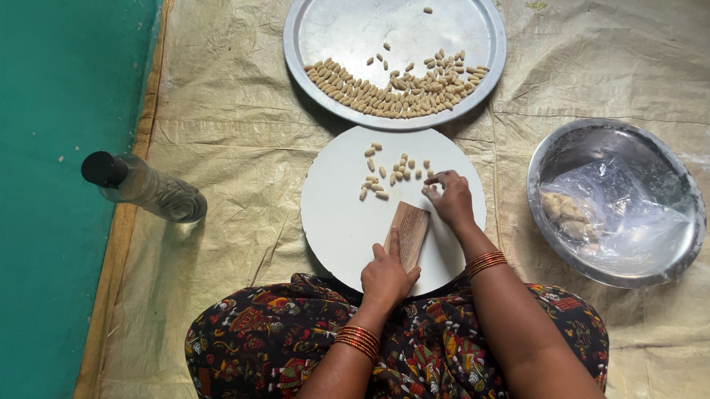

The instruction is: The person sits on the floor and uses a wooden grater to press small dough pieces, creating ridged shapes. They transfer the shaped pieces from a white plate to a larger metal tray. A bowl with remaining dough and a water bottle are nearby.

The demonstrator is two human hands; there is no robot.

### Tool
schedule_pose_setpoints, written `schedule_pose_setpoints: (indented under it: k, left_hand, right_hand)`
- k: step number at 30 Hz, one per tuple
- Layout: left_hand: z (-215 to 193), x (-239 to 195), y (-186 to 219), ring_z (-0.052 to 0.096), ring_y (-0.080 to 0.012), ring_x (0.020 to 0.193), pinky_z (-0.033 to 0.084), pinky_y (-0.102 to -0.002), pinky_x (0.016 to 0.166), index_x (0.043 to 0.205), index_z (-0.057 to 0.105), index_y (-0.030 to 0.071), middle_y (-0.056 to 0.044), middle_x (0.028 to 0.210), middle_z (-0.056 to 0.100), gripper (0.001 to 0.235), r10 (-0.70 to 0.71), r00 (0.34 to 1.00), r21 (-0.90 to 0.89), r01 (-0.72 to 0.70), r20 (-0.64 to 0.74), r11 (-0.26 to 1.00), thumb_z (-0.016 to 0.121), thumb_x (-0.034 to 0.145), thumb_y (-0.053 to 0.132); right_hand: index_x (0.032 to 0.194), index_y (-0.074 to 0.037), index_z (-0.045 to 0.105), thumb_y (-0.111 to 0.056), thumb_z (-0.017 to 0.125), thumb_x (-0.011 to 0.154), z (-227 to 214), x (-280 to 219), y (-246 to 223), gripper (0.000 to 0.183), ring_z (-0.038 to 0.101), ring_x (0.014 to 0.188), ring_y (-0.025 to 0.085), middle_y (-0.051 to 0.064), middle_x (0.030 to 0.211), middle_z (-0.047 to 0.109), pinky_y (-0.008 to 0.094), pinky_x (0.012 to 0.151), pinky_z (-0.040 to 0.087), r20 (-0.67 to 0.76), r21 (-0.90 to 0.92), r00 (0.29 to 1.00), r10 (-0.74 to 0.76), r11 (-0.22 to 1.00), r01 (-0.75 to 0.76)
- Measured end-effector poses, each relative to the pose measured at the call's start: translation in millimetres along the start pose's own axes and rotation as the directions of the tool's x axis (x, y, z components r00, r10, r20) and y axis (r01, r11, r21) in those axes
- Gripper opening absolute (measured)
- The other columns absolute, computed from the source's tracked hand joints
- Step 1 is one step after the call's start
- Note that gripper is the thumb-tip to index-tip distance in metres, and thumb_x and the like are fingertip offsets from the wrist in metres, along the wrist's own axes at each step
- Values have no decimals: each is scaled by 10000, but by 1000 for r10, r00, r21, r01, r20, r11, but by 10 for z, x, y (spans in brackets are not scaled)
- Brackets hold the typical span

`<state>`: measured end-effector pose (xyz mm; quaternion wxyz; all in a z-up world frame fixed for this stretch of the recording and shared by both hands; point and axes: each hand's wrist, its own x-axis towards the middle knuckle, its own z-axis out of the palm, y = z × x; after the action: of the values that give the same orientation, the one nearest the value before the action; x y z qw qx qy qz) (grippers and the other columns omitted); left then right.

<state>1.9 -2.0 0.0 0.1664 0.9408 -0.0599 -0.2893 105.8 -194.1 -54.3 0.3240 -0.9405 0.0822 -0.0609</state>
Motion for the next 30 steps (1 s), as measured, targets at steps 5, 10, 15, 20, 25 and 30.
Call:
schedule_pose_setpoints:
  k: [5,10,15,20,25,30]
  left_hand:
    - [9,12,-10,704,-333,848,602,-416,731,1656,40,191,-202,1226,479,1072,2,1000,2,-2,-9,1000,670,881,580]
    - [-21,-3,0,711,-317,857,616,-405,723,1662,31,188,-198,1238,479,1055,-13,999,2,13,38,1000,645,897,576]
    - [-29,-9,4,709,-327,882,608,-409,741,1660,28,189,-202,1248,479,1058,-9,999,2,9,34,1000,649,897,576]
    - [10,5,-13,707,-335,902,605,-410,756,1660,23,202,-201,1247,482,1067,-9,1000,-12,9,22,1000,661,886,566]
    - [34,0,-30,703,-360,907,592,-429,775,1658,48,199,-205,1246,487,1077,7,1000,-20,-7,-26,1000,685,869,563]
    - [20,-10,-29,701,-358,915,598,-428,771,1656,50,202,-202,1248,488,1081,-3,1000,-32,2,-19,999,691,864,564]
  right_hand:
    - [1089,-19,759,-154,805,835,-83,9,46,291,696,811,134,90,928,768,254,744,575,150,506,973,175,832,-228]
    - [1043,8,780,-169,800,876,-90,-90,48,245,669,721,110,73,875,791,256,650,530,249,503,939,236,797,-334]
    - [1026,25,796,-165,837,847,-128,-223,-14,264,608,660,105,92,858,788,260,620,512,269,428,933,241,837,-340]
    - [1016,5,802,-160,805,841,-71,-337,-29,241,610,614,90,88,848,794,264,578,510,315,423,915,253,825,-374]
    - [1007,4,795,-151,783,886,59,-463,-31,197,660,684,115,111,868,798,272,637,532,337,353,907,252,859,-370]
    - [997,18,785,-115,774,871,110,-521,-47,184,756,802,149,107,884,805,278,743,597,307,440,925,224,828,-347]
